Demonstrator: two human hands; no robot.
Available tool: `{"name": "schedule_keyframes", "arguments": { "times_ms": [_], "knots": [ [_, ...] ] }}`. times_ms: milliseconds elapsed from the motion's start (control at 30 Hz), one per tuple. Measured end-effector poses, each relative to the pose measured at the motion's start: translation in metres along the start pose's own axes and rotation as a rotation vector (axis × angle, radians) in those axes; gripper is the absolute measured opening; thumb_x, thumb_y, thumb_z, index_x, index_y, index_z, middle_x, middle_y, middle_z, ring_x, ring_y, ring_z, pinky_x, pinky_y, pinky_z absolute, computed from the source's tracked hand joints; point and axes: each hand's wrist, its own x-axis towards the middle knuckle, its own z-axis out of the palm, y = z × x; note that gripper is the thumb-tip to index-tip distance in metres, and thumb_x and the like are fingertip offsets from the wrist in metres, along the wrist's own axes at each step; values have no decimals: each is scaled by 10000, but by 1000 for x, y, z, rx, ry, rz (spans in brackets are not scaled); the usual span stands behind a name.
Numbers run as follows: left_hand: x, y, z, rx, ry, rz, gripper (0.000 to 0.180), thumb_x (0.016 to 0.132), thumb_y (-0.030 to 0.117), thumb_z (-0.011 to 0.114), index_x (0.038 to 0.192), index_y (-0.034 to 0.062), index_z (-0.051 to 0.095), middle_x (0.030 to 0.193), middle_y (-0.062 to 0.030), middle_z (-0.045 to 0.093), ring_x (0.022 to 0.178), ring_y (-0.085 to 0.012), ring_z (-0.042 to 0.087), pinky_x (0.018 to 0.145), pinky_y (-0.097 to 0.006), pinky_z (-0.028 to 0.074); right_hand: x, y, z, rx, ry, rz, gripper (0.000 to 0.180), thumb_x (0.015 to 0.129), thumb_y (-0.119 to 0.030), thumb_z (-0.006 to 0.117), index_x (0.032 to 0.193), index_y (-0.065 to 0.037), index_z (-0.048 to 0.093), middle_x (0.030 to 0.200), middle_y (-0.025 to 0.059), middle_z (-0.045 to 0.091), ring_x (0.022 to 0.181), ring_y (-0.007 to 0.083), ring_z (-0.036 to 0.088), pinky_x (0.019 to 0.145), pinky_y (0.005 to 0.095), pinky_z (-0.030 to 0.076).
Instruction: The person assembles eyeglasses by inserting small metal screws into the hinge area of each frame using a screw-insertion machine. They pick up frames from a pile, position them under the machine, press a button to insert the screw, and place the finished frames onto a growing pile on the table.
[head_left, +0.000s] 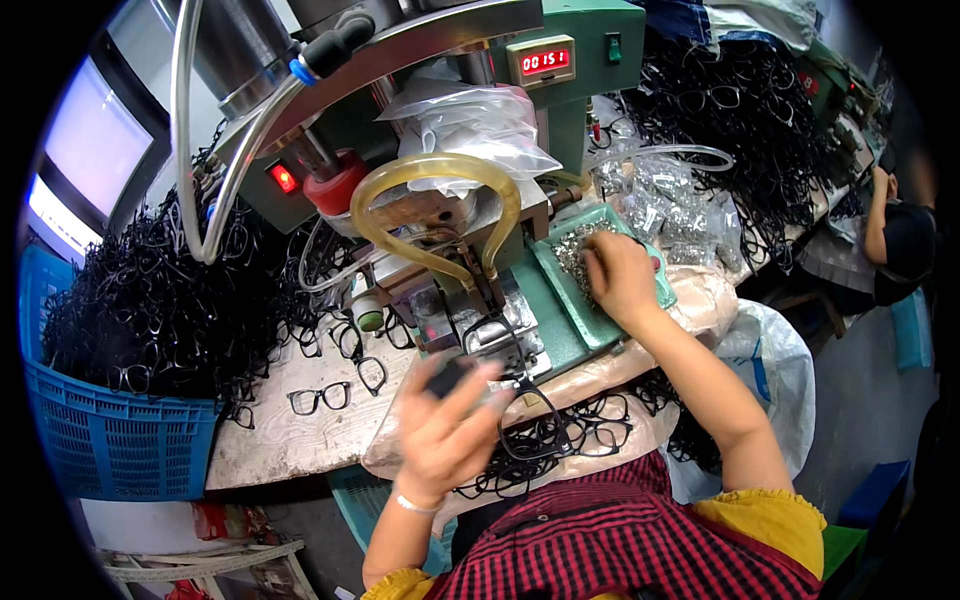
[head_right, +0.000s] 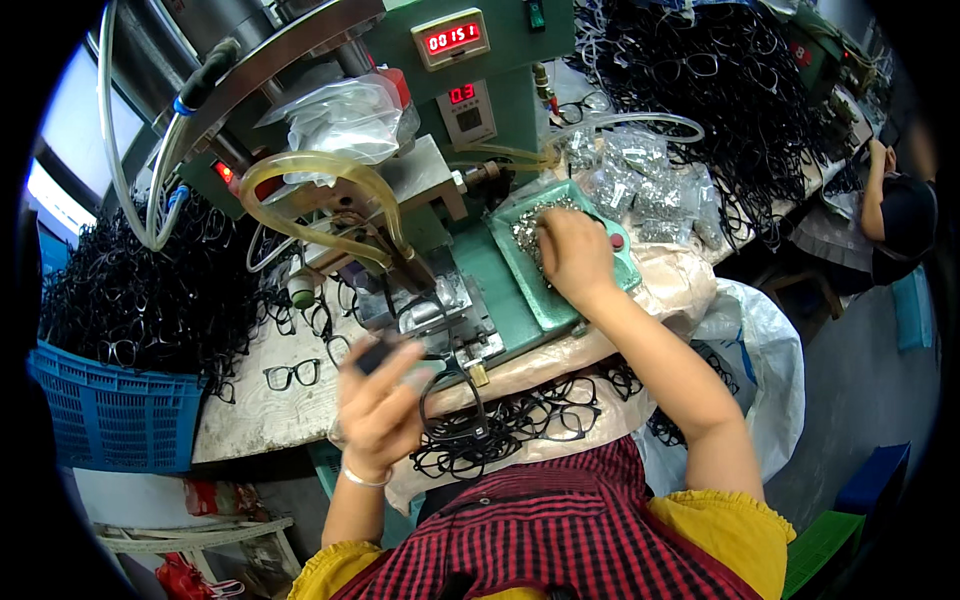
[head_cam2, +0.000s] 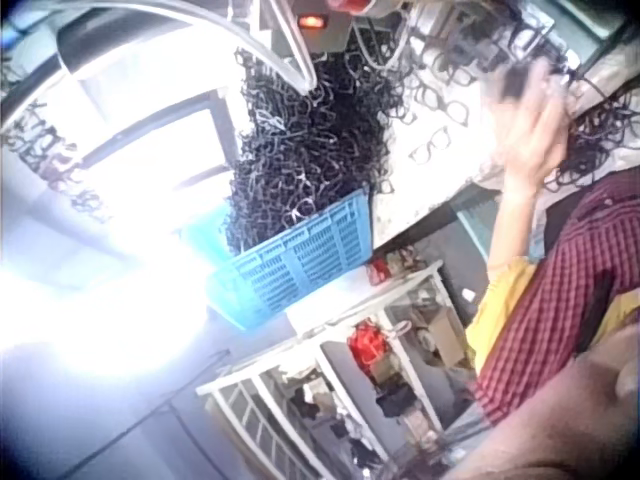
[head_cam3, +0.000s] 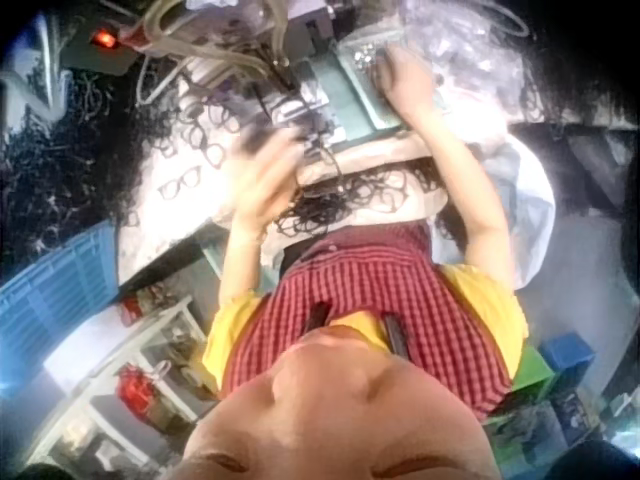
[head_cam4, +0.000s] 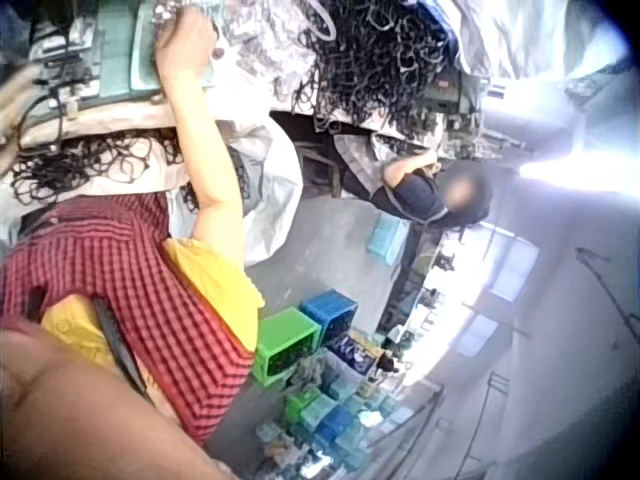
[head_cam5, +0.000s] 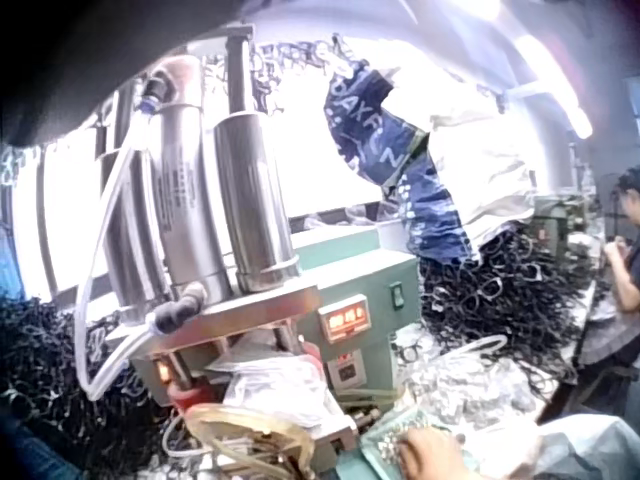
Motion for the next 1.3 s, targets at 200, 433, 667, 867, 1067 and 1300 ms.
{"name": "schedule_keyframes", "arguments": {
  "times_ms": [200,433,667,867,1067,1300],
  "knots": [
    [-153,-150,-116,323,-206,-792,417,816,7,636,1231,15,593,1498,-159,460,1309,-299,485,1077,-391,360,4,15,-32,282,139,388,104,841,-121,665,896,-33,670,820,134,696,743,316,685,685,374,529],
    [-235,-162,-72,363,-56,-987,181,904,28,566,1078,1,607,1280,-190,612,1148,-329,576,933,-375,454,-9,10,-12,65,72,76,97,808,-90,681,894,-63,714,895,127,694,907,328,645,821,430,503],
    [-104,-243,-71,676,23,-763,213,983,165,540,1152,82,640,1037,-189,696,911,-396,645,767,-460,509,7,-30,-8,315,49,129,137,778,-63,717,913,-48,731,897,130,702,851,319,660,771,394,519],
    [-168,-291,-35,794,-26,-681,266,917,112,574,1163,109,675,1102,-128,701,986,-342,614,864,-428,482,-26,-21,-25,313,49,275,121,795,-47,701,913,-22,718,870,129,691,814,277,662,760,350,514],
    [-142,-216,-34,511,-279,-574,237,870,19,597,1100,13,651,1056,-176,679,1039,-389,597,883,-442,478,-54,-24,-68,403,97,374,116,838,15,634,925,11,711,879,101,688,842,191,652,773,297,495],
    [-95,-195,-39,550,124,-698,172,925,66,616,1077,-9,648,942,-137,661,842,-298,630,744,-368,499,17,-111,-33,918,-35,255,373,795,-27,706,1150,42,616,971,96,697,893,156,677,833,284,523]
  ]
}}
